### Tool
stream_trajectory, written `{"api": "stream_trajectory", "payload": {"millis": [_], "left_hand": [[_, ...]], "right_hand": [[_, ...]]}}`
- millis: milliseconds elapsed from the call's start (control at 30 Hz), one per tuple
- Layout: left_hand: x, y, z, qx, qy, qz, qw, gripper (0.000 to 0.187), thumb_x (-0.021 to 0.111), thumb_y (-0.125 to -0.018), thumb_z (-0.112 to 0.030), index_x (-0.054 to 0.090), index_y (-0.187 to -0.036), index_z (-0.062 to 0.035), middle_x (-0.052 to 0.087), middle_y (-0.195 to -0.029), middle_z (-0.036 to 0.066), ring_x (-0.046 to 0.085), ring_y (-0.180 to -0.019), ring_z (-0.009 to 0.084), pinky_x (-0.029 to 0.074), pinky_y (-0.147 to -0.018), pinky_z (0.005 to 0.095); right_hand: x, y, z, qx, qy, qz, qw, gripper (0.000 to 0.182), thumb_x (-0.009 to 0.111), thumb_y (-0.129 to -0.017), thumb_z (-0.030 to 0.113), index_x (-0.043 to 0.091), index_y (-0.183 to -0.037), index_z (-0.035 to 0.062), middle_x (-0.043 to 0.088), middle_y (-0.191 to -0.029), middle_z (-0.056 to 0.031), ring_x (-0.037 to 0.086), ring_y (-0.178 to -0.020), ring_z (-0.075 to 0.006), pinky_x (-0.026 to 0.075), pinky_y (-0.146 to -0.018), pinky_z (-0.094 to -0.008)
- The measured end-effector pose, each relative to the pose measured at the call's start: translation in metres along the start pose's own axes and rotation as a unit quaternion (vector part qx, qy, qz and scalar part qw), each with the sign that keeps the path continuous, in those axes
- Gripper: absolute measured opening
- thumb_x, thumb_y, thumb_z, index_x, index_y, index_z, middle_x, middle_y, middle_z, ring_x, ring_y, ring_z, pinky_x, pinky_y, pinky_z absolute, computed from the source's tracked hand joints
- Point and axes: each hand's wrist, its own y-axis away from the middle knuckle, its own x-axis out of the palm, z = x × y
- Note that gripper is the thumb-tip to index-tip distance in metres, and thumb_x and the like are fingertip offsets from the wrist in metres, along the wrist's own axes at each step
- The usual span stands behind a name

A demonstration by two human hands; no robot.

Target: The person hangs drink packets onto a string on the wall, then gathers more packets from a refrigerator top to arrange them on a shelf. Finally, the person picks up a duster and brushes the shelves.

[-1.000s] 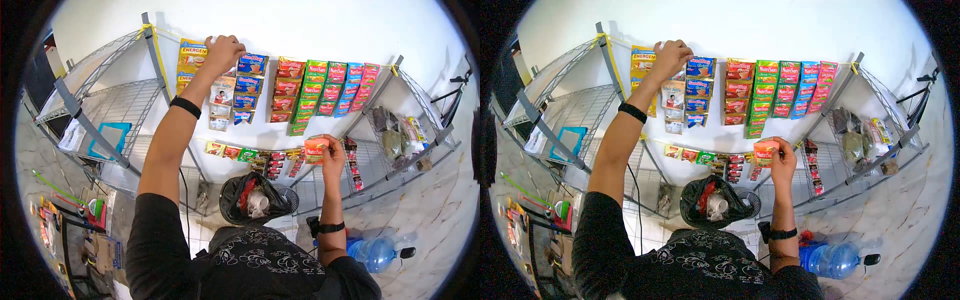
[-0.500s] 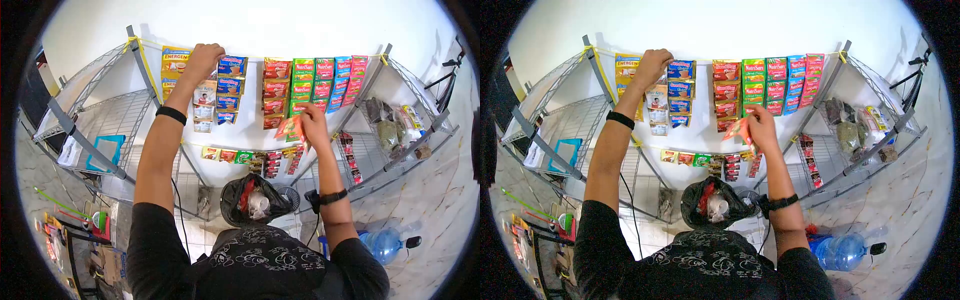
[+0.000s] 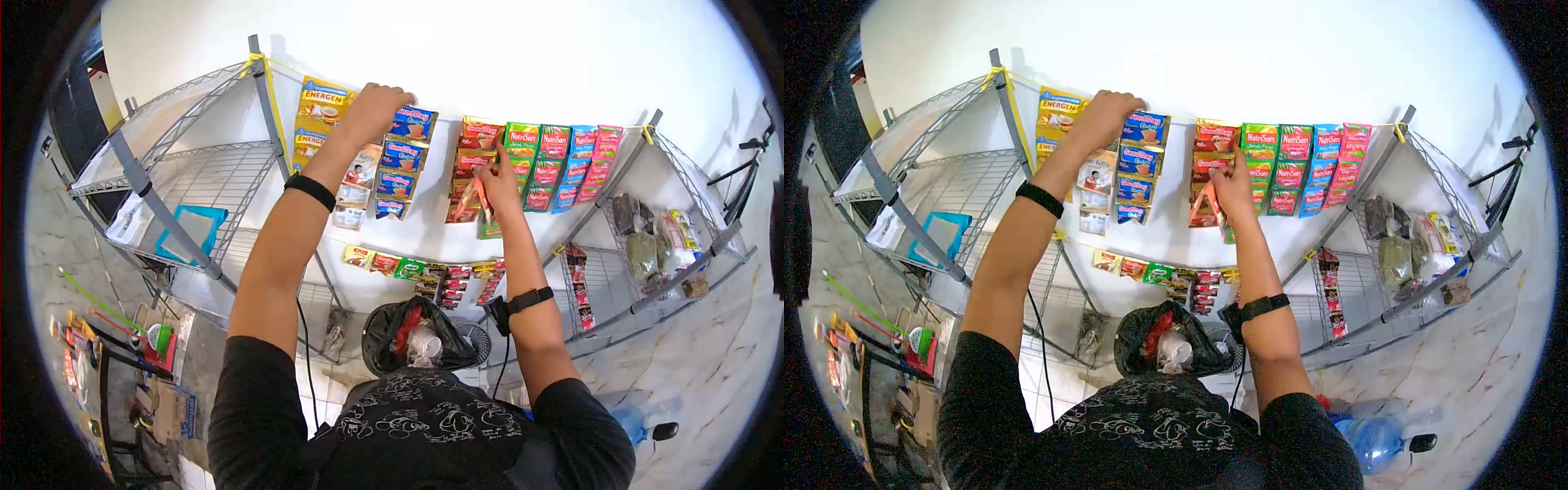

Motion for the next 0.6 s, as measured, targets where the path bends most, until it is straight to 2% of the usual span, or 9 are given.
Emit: {"api": "stream_trajectory", "payload": {"millis": [67,100,267,333,367,400,467,500,600], "left_hand": [[-0.007,0.001,-0.009,-0.009,-0.012,0.022,1.000,0.027,0.053,-0.078,-0.004,0.063,-0.101,-0.0122,0.062,-0.097,0.007,0.057,-0.093,0.0259,0.041,-0.087,0.0380],[-0.008,0.000,-0.011,-0.008,-0.010,0.036,0.999,0.032,0.055,-0.077,-0.003,0.061,-0.107,-0.0118,0.061,-0.100,0.007,0.058,-0.093,0.0261,0.042,-0.088,0.0381],[-0.008,-0.007,-0.021,-0.004,-0.009,0.045,0.999,0.043,0.059,-0.076,-0.005,0.057,-0.118,-0.0103,0.062,-0.100,0.010,0.058,-0.095,0.0286,0.043,-0.087,0.0393],[-0.006,-0.008,-0.032,-0.032,0.079,0.052,0.995,0.042,0.062,-0.076,-0.010,0.056,-0.117,-0.0084,0.062,-0.101,0.012,0.059,-0.094,0.0312,0.045,-0.084,0.0412],[0.001,-0.011,-0.033,-0.016,0.083,0.042,0.996,0.042,0.063,-0.079,-0.018,0.055,-0.119,-0.0083,0.061,-0.103,0.014,0.059,-0.092,0.0331,0.047,-0.082,0.0423],[0.002,-0.012,-0.039,-0.015,0.083,0.042,0.996,0.042,0.063,-0.079,-0.018,0.055,-0.119,-0.0083,0.061,-0.103,0.014,0.059,-0.092,0.0331,0.047,-0.082,0.0423],[0.005,-0.014,-0.052,-0.007,0.136,-0.015,0.991,0.041,0.060,-0.081,-0.022,0.054,-0.120,-0.0083,0.062,-0.101,0.015,0.059,-0.093,0.0332,0.047,-0.082,0.0424],[0.008,-0.017,-0.055,-0.006,0.138,-0.015,0.990,0.041,0.060,-0.081,-0.022,0.054,-0.120,-0.0083,0.062,-0.101,0.015,0.059,-0.093,0.0332,0.047,-0.082,0.0424],[0.018,-0.025,-0.060,-0.044,0.121,-0.029,0.991,0.027,0.057,-0.083,-0.024,0.063,-0.106,-0.0112,0.062,-0.092,0.013,0.060,-0.085,0.0323,0.048,-0.076,0.0422]], "right_hand": [[0.005,0.000,0.009,-0.017,-0.060,0.004,0.998,0.069,0.052,-0.081,-0.003,0.021,-0.142,0.0004,0.059,-0.080,-0.0084,0.055,-0.069,-0.0123,0.045,-0.059,-0.0239],[0.004,-0.003,0.009,-0.004,-0.053,0.011,0.999,0.072,0.053,-0.080,-0.004,0.018,-0.143,-0.0004,0.060,-0.083,-0.0095,0.057,-0.073,-0.0139,0.046,-0.061,-0.0246],[0.014,-0.008,0.007,-0.003,-0.065,-0.009,0.998,0.071,0.055,-0.079,-0.004,0.020,-0.142,-0.0005,0.060,-0.086,-0.0099,0.058,-0.075,-0.0148,0.048,-0.064,-0.0261],[0.016,-0.009,0.005,-0.016,-0.024,-0.014,0.999,0.069,0.057,-0.080,-0.002,0.023,-0.141,0.0011,0.059,-0.085,-0.0075,0.056,-0.075,-0.0138,0.048,-0.067,-0.0266],[0.017,-0.010,0.003,-0.016,-0.025,-0.014,0.999,0.069,0.057,-0.080,-0.002,0.023,-0.141,0.0011,0.059,-0.085,-0.0075,0.056,-0.075,-0.0138,0.048,-0.067,-0.0266],[0.019,-0.009,0.004,-0.027,-0.026,0.004,0.999,0.068,0.057,-0.080,-0.002,0.025,-0.140,0.0015,0.060,-0.084,-0.0078,0.056,-0.074,-0.0137,0.048,-0.066,-0.0270],[0.022,-0.007,0.006,-0.037,-0.027,0.020,0.999,0.067,0.057,-0.081,-0.001,0.027,-0.140,0.0020,0.060,-0.084,-0.0081,0.057,-0.074,-0.0136,0.048,-0.066,-0.0273],[0.023,0.000,0.018,-0.028,-0.018,0.030,0.999,0.066,0.059,-0.081,0.001,0.028,-0.139,0.0022,0.061,-0.083,-0.0088,0.057,-0.073,-0.0139,0.048,-0.065,-0.0277],[0.021,0.001,0.022,-0.036,0.028,0.028,0.999,0.061,0.062,-0.082,0.007,0.034,-0.136,0.0027,0.062,-0.084,-0.0110,0.059,-0.072,-0.0157,0.048,-0.065,-0.0298]]}}
